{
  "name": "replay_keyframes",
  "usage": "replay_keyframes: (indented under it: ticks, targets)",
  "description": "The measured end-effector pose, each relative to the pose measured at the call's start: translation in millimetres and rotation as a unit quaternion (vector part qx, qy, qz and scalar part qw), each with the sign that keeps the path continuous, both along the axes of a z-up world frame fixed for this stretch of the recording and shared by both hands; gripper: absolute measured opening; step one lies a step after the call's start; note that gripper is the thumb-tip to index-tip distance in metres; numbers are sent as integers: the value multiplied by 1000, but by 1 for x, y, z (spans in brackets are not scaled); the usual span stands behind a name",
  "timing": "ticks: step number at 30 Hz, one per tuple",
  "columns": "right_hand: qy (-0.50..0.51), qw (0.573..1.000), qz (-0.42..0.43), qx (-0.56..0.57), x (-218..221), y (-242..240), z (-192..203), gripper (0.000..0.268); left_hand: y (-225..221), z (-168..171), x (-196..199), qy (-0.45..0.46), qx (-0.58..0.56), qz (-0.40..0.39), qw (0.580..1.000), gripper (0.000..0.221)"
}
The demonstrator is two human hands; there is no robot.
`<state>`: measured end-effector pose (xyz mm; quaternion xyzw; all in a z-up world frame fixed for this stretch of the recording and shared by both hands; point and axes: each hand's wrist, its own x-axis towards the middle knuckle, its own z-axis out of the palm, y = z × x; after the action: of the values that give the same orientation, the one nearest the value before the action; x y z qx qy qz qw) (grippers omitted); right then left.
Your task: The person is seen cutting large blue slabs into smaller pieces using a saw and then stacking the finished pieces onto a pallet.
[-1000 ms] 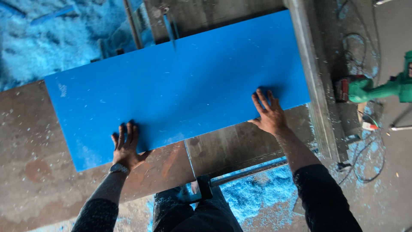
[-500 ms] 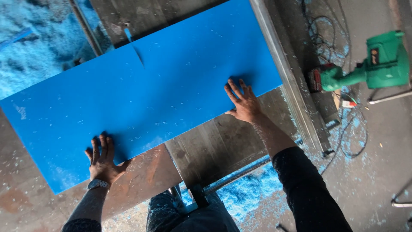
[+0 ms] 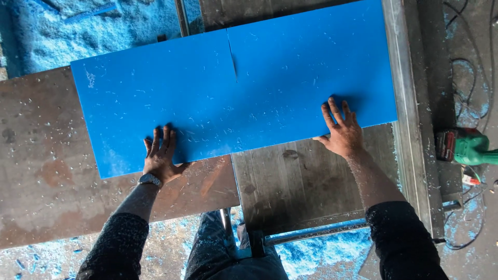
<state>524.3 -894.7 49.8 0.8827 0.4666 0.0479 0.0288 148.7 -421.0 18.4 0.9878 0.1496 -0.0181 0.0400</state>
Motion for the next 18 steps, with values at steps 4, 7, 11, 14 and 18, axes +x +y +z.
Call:
replay_keyframes:
  ticks: [4, 7, 11, 14, 18]
  targets:
    - [-7, 1000, -1, -4, 0, -1, -2, 111, 0, -2, -1, 1, 2, 1, 1000, 122]
    - [0, 1000, -11, -19, -2, 3, 2, 112, 1, -2, -2, 0, 6, -2, 1000, 123]
    - [15, 999, -29, -39, -6, 3, 9, 113, -3, 2, 1, 14, 17, 9, 1000, 125]
    - [13, 999, -29, -32, -5, 3, 7, 114, 0, -5, -2, -18, -2, 8, 1000, 125]
    - [14, 999, -24, -28, -5, 0, 3, 116, -1, -10, -4, -29, 24, 0, 999, 125]
